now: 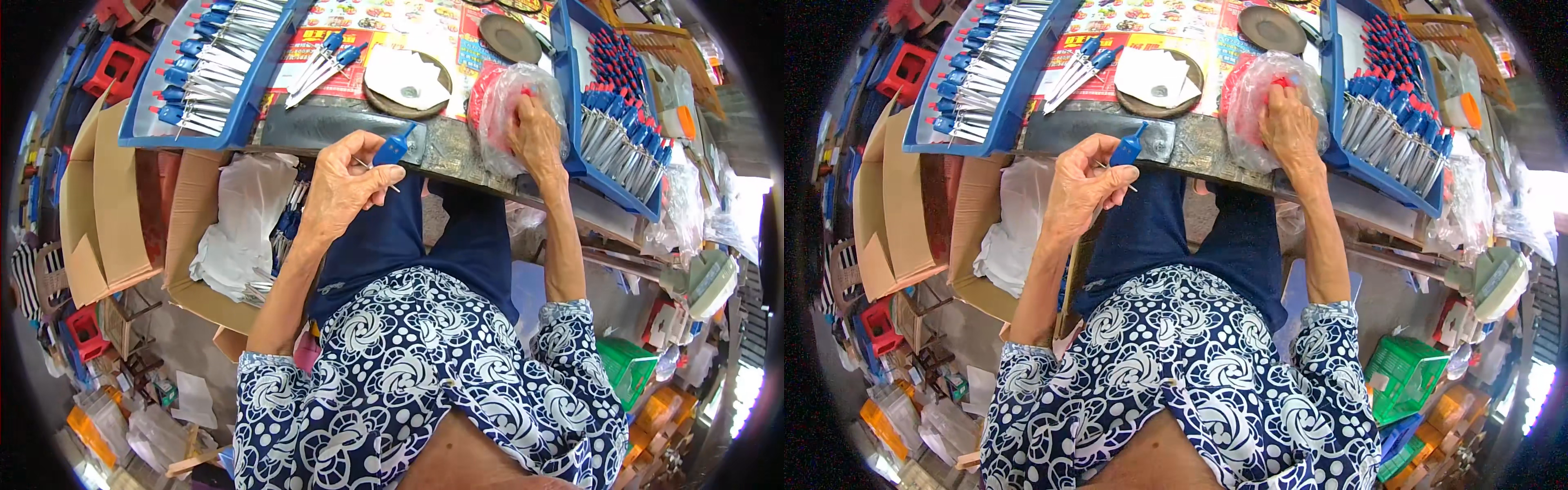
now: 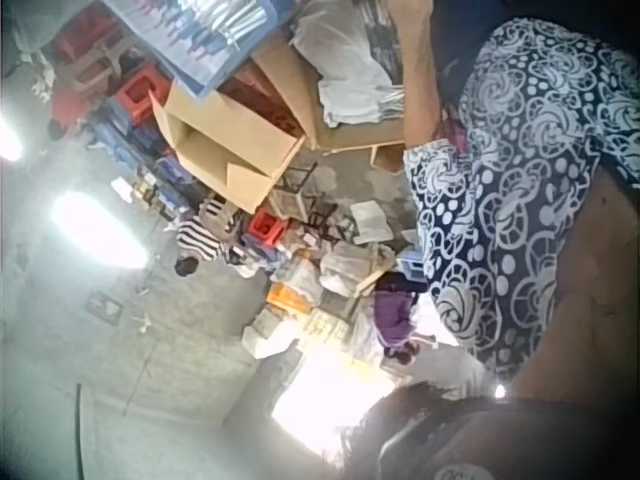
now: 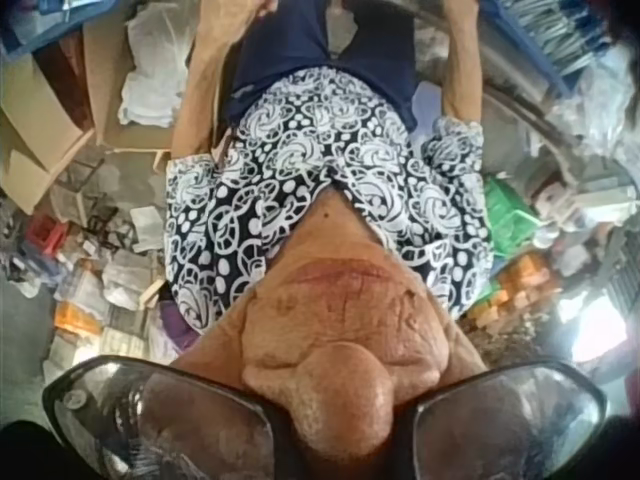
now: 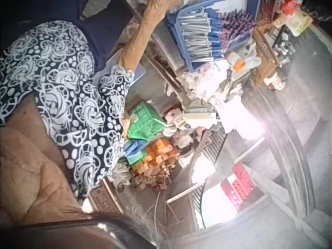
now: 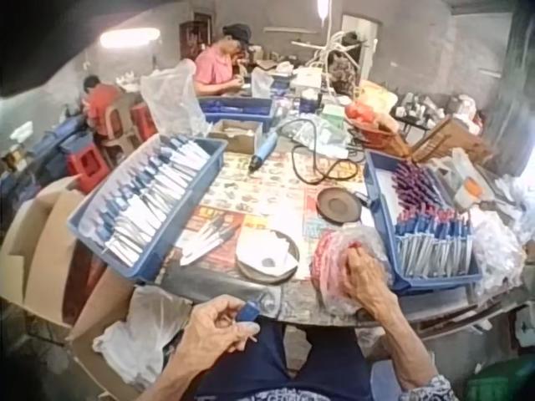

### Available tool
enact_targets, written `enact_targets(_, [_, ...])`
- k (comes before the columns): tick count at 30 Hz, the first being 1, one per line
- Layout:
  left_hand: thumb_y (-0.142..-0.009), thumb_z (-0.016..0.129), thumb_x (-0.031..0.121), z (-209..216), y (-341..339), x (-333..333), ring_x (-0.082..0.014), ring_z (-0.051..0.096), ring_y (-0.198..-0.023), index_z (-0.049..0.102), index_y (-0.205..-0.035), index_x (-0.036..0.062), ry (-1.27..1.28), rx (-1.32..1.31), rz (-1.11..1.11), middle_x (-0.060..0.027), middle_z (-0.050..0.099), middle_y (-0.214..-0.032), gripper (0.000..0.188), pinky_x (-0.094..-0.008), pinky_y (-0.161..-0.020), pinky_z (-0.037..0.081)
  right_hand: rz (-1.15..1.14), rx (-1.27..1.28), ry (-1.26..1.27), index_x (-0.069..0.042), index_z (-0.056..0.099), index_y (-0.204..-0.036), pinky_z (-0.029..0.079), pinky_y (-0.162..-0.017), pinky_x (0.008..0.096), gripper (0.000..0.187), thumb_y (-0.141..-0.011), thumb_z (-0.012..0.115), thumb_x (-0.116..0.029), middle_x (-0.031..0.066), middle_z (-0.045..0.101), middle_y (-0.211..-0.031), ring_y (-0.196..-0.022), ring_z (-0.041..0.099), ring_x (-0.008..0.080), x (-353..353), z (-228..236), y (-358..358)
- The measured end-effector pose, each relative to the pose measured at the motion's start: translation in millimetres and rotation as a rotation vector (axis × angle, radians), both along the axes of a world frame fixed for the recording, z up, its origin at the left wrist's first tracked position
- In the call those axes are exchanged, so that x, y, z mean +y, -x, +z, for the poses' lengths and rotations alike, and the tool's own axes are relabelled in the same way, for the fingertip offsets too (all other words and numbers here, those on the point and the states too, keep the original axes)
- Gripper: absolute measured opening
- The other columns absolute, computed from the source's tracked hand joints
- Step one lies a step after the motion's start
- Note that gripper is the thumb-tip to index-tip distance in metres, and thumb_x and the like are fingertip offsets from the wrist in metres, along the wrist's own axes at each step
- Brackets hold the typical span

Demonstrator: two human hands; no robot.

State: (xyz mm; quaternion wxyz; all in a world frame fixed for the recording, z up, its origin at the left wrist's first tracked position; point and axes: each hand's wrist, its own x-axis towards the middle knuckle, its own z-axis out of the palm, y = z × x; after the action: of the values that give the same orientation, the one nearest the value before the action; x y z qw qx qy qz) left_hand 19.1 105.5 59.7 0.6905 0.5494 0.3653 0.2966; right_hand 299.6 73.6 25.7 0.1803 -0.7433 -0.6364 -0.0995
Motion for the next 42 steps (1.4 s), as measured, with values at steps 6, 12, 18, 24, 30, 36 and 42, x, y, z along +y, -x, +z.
enact_targets(6, [-0.072,0.066,0.005,-0.8,-14.4,-5.5,-0.0049,0.048,-0.046,0.055,-0.093,-0.0022,0.074,-0.081,-0.034,-0.0012,0.054,-0.065,0.025,-0.0156,-0.039,0.035,0.016,0.433,-0.269,-0.001,0.050,-0.073,0.039,-0.044,0.0257,0.009,-0.076,0.057,-0.006,0.0085,0.053,-0.059,-0.049,0.051,0.0097,-5.8,-2.8,2.5])
enact_targets(12, [-0.072,0.065,0.003,-0.6,-38.8,-9.7,-0.0063,0.049,-0.048,0.054,-0.094,-0.0020,0.115,-0.101,-0.124,-0.0016,0.055,-0.069,0.025,-0.0166,-0.039,0.036,0.033,0.896,-0.429,0.002,0.055,-0.090,0.045,-0.051,0.0189,0.015,-0.076,0.060,0.000,0.0026,0.058,-0.070,-0.058,0.056,0.0068,-21.5,4.6,26.0])
enact_targets(18, [-0.073,0.065,0.004,2.2,-60.3,-16.1,-0.0068,0.049,-0.049,0.054,-0.096,-0.0019,0.142,-0.130,-0.166,-0.0021,0.055,-0.069,0.026,-0.0176,-0.040,0.036,0.080,1.048,-0.445,0.004,0.055,-0.097,0.049,-0.058,0.0192,0.019,-0.079,0.059,-0.001,0.0085,0.063,-0.078,-0.069,0.062,0.0117,-36.8,10.5,32.2])
enact_targets(24, [-0.075,0.063,0.007,2.2,-79.0,-19.3,-0.0049,0.047,-0.048,0.054,-0.094,-0.0035,0.157,-0.148,-0.148,-0.0036,0.056,-0.065,0.024,-0.0153,-0.041,0.035,0.092,1.360,-0.422,0.003,0.058,-0.092,0.047,-0.058,0.0193,0.015,-0.079,0.060,-0.005,0.0084,0.062,-0.076,-0.066,0.060,0.0114,-42.4,21.5,30.6])
enact_targets(30, [-0.076,0.063,0.010,2.5,-88.6,-22.2,-0.0042,0.047,-0.048,0.055,-0.093,-0.0031,0.129,-0.136,-0.180,-0.0007,0.052,-0.064,0.022,-0.0158,-0.040,0.034,0.198,1.877,-0.380,0.003,0.058,-0.090,0.038,-0.053,0.0173,0.014,-0.080,0.059,-0.007,0.0078,0.060,-0.076,-0.060,0.051,0.0093,-48.6,17.9,22.5])
enact_targets(36, [-0.077,0.063,0.012,-0.1,-88.6,-22.5,-0.0036,0.046,-0.048,0.056,-0.093,-0.0020,0.071,-0.082,-0.198,0.0000,0.052,-0.068,0.022,-0.0158,-0.039,0.033,0.245,2.010,-0.343,0.004,0.057,-0.094,0.037,-0.054,0.0174,0.016,-0.080,0.057,-0.004,0.0079,0.058,-0.076,-0.061,0.050,0.0100,-50.3,18.8,27.6])
enact_targets(42, [-0.077,0.062,0.011,5.6,-85.2,-22.9,-0.0037,0.045,-0.048,0.057,-0.090,-0.0015,0.002,-0.009,-0.190,0.0002,0.050,-0.069,0.019,-0.0164,-0.040,0.033,0.289,1.917,-0.278,0.004,0.059,-0.094,0.039,-0.053,0.0173,0.017,-0.080,0.058,-0.005,0.0082,0.060,-0.075,-0.061,0.052,0.0086,-51.4,20.3,29.0])
